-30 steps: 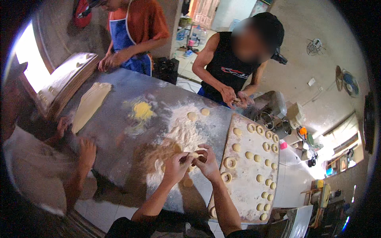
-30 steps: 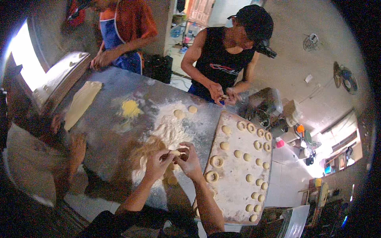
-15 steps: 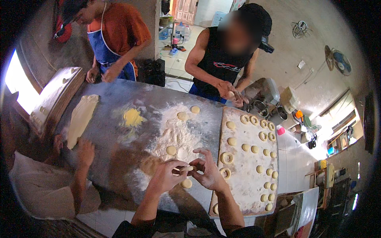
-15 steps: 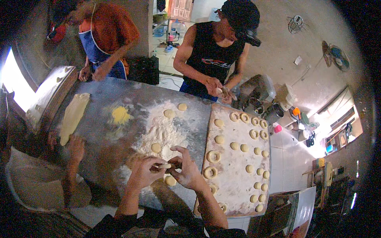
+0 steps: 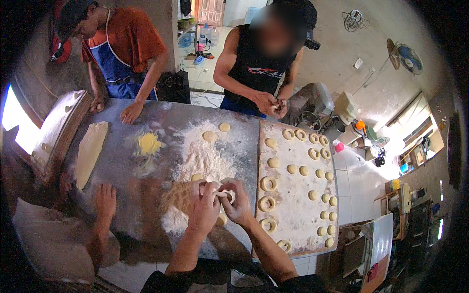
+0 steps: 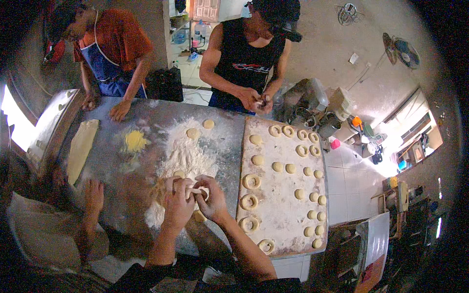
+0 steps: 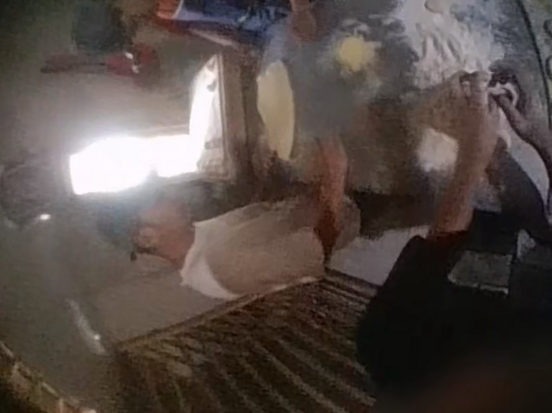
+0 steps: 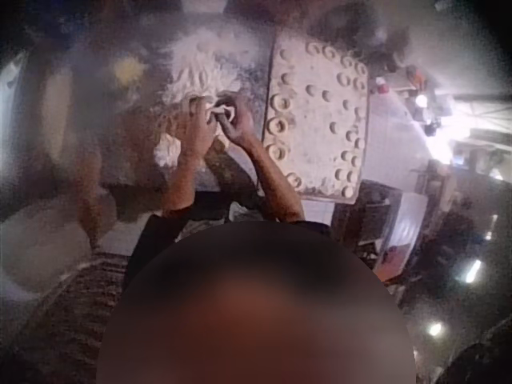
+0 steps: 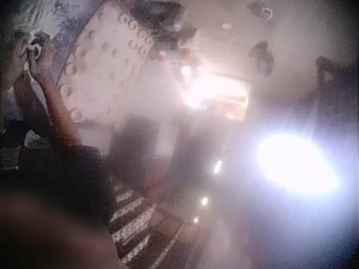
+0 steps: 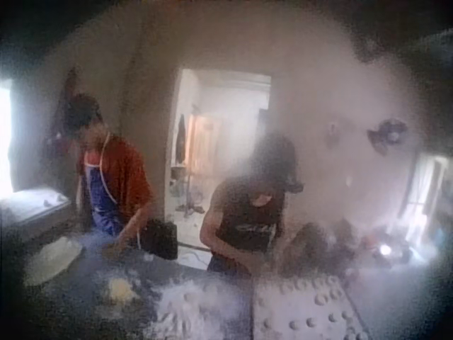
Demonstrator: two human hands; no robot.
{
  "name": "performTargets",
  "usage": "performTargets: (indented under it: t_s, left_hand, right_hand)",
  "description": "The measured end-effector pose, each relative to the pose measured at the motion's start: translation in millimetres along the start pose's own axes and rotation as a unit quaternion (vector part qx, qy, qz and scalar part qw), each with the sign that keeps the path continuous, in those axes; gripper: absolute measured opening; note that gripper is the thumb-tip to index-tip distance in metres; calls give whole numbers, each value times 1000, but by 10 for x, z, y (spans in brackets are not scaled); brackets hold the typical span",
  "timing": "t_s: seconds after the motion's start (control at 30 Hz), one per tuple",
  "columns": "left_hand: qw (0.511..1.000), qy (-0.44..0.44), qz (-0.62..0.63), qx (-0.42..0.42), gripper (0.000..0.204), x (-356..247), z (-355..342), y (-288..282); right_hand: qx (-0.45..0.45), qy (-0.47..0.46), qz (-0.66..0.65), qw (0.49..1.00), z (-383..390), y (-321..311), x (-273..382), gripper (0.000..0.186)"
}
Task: The person shapes small dough pieces into ring shapes by hand and places them on a floured wooden board. Another person rolls out dough nearby. The shaped dough rings are arranged in rows on the board and later placed on a multi-tiered rack.
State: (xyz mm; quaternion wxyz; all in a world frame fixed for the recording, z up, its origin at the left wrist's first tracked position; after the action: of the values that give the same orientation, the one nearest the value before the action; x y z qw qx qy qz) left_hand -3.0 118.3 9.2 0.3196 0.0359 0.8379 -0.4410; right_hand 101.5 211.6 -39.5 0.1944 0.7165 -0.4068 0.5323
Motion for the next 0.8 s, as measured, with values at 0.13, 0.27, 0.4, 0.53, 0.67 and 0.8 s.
performTargets:
  t_s: [0.13, 0.27, 0.4, 0.53, 0.67, 0.8]
  left_hand:
    - [999, -28, 14, -36, 42, -147, 71, 194]
    - [985, 38, 132, -100, 28, -245, 129, 327]
    - [812, -17, 578, -79, 24, -528, 326, 533]
    - [771, -78, 629, -68, 22, -897, 509, 655]
    - [979, 27, 171, -110, 19, -1161, 506, 704]
    - [980, -17, 195, 19, 25, -1420, 633, 856]
  right_hand:
    - [4, 130, -240, 962, 67, -175, 139, 45]
    - [6, 196, -397, 897, 172, -427, 264, 49]
    - [-73, 172, -559, 808, 319, -624, 321, 38]
    - [-130, 153, -137, 970, 504, -839, 514, 45]
    - [-115, 210, -592, 769, 676, -1115, 735, 50]
    - [-15, 100, -116, 988, 758, -1453, 769, 45]
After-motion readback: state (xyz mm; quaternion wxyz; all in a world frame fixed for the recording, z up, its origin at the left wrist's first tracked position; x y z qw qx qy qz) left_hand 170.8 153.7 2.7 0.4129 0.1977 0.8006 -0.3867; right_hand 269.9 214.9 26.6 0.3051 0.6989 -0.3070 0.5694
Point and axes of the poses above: each hand's wrist, its own z-axis away from the middle knuckle, its own y-axis out of the palm, x = y × z, the point moved 1 cm from there along -z, towards the middle knuckle, and after that the axes turned 8 degrees about -z, right-handed, at the moved point
